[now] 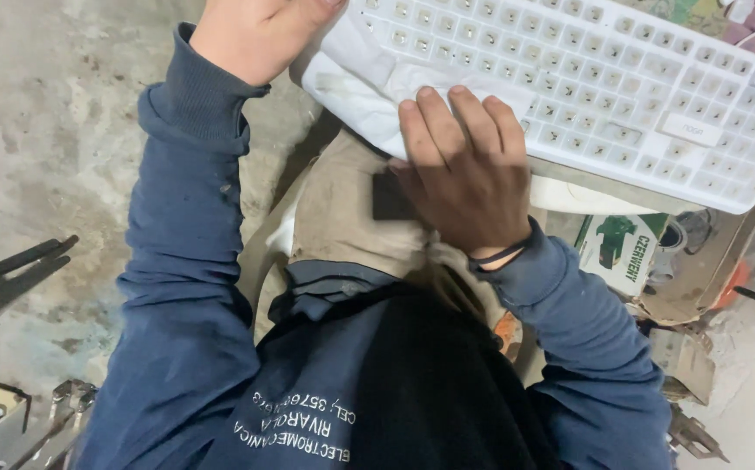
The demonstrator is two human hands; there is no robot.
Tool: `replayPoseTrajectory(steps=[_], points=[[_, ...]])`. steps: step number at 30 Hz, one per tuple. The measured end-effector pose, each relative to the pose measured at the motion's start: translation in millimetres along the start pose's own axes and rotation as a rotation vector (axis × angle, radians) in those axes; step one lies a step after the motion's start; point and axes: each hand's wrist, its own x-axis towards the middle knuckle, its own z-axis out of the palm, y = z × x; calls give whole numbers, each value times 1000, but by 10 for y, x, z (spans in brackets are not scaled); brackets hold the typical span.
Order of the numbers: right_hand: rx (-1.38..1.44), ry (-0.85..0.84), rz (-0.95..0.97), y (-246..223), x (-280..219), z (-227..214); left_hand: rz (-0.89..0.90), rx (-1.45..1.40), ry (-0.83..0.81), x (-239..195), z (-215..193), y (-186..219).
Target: Cleaning a computer keyboard using a toothbrush and a cloth.
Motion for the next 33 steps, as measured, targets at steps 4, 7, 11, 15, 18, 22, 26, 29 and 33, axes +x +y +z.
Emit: replayPoseTrajectory(steps=[4, 7, 11, 15, 18, 22, 26, 29, 33], points=[[74, 31, 41, -55, 30, 41, 31, 27, 12, -23, -3, -42], [25, -25, 69, -107, -88, 39, -68, 40, 60, -14, 13, 120], [7, -82, 66, -67, -177, 27, 376, 372, 171, -141, -6, 780], [0, -51, 69, -87, -128, 87, 449, 594, 174, -480, 364, 1081], [23, -35, 100, -102, -116, 93, 295, 662, 129, -548, 470, 1121], [46, -83, 59, -46, -203, 46, 173, 667, 50, -535, 497, 1126], [25, -42, 50, -18, -161, 84, 201, 658, 8, -475, 528, 1091], [58, -29, 85, -24, -128, 80, 213, 670, 7, -452, 509, 1095], [61, -24, 65, -16, -155, 53, 260, 703, -4, -482, 438, 1069]])
